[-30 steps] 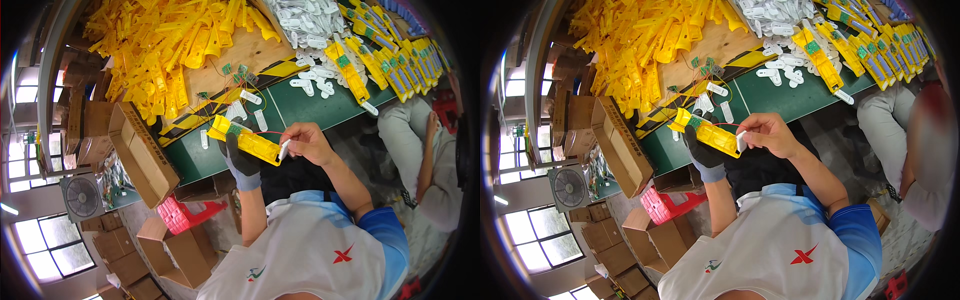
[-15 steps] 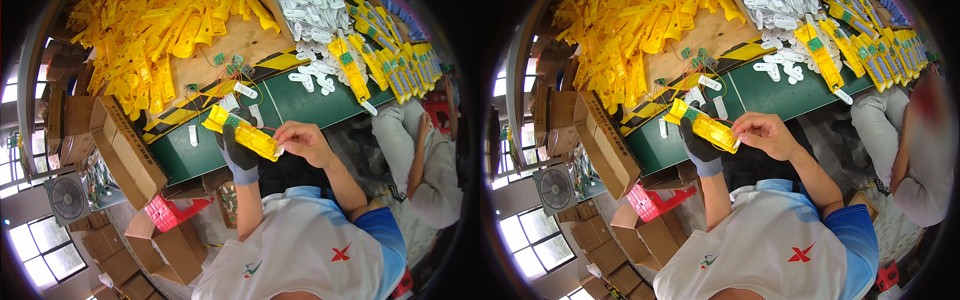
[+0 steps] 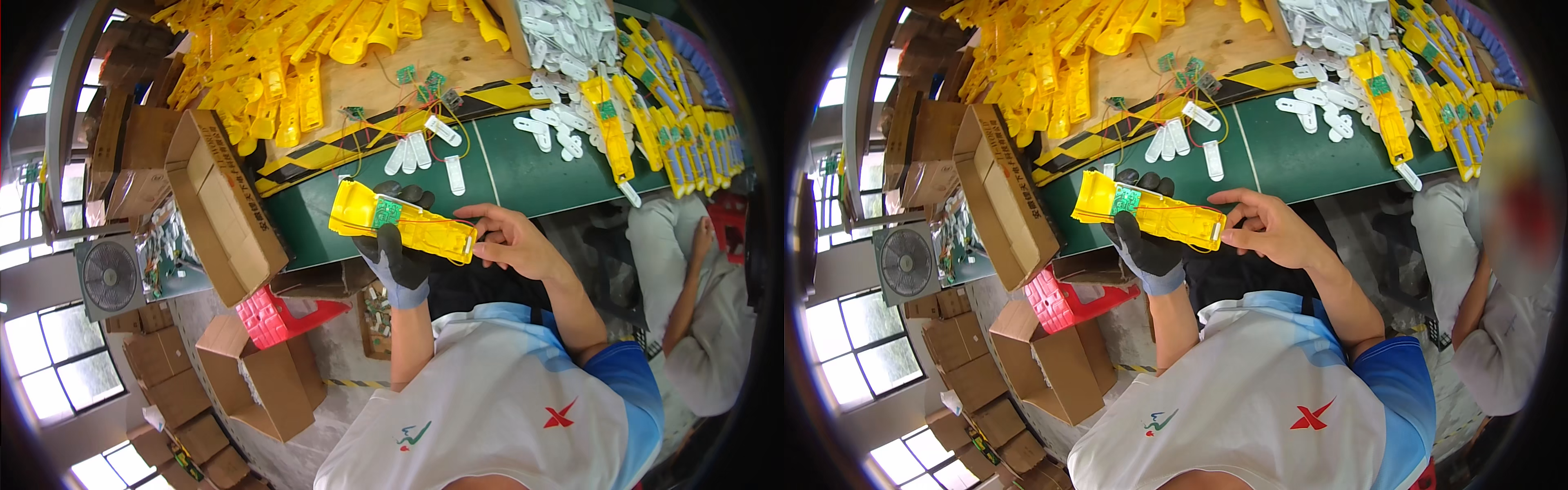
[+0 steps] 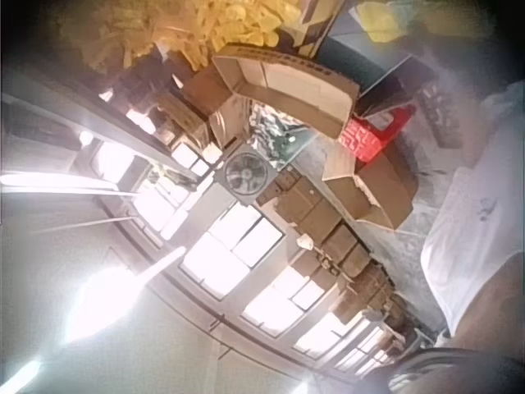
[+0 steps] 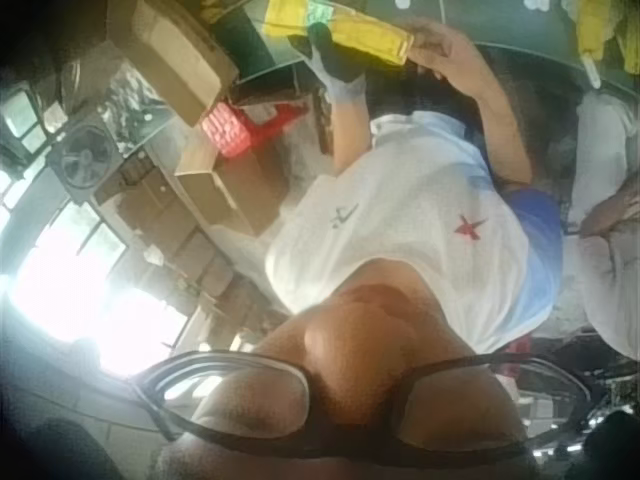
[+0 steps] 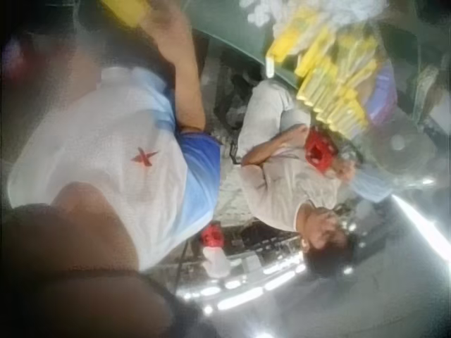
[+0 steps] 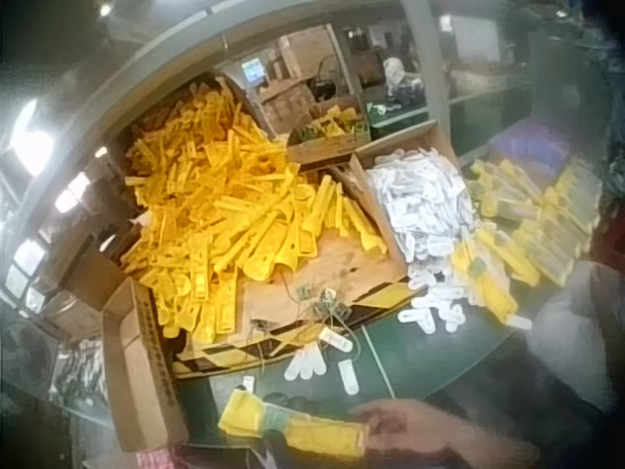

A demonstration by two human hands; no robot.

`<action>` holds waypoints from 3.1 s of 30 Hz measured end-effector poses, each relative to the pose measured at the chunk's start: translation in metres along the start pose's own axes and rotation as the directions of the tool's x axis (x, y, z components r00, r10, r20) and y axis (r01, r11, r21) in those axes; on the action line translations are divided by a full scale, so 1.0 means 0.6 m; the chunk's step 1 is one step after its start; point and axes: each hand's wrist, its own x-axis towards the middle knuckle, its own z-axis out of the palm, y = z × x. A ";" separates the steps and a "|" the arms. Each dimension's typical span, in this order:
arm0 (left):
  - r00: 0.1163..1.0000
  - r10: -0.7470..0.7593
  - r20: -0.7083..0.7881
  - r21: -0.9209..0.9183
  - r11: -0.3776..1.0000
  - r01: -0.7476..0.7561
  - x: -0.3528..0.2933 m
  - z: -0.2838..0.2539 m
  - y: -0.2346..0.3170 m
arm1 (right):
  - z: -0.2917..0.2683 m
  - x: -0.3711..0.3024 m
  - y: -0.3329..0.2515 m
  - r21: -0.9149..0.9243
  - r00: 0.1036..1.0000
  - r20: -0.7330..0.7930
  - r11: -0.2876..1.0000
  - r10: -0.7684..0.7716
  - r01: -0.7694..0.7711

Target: Assembling the internal PCB and battery cover into yellow handheld device housings.

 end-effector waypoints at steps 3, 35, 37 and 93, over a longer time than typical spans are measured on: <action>0.999 -0.019 0.046 -0.023 1.000 0.020 0.000 -0.002 0.000 | 0.001 -0.003 0.012 0.217 0.995 0.090 0.976 -0.035 0.014; 0.895 -0.389 0.217 0.215 0.914 0.344 -0.025 0.030 -0.075 | -0.169 -0.163 -0.038 0.182 0.516 -0.666 0.553 -0.539 0.813; 0.908 -0.384 0.169 0.141 0.921 0.364 -0.028 0.004 -0.065 | -0.221 -0.178 -0.043 0.007 0.389 -0.759 0.591 -0.522 0.806; 0.971 0.040 0.235 0.855 0.467 -0.226 0.042 -0.018 -0.051 | -0.036 0.114 -0.283 -0.949 0.421 -0.072 0.192 -0.904 0.251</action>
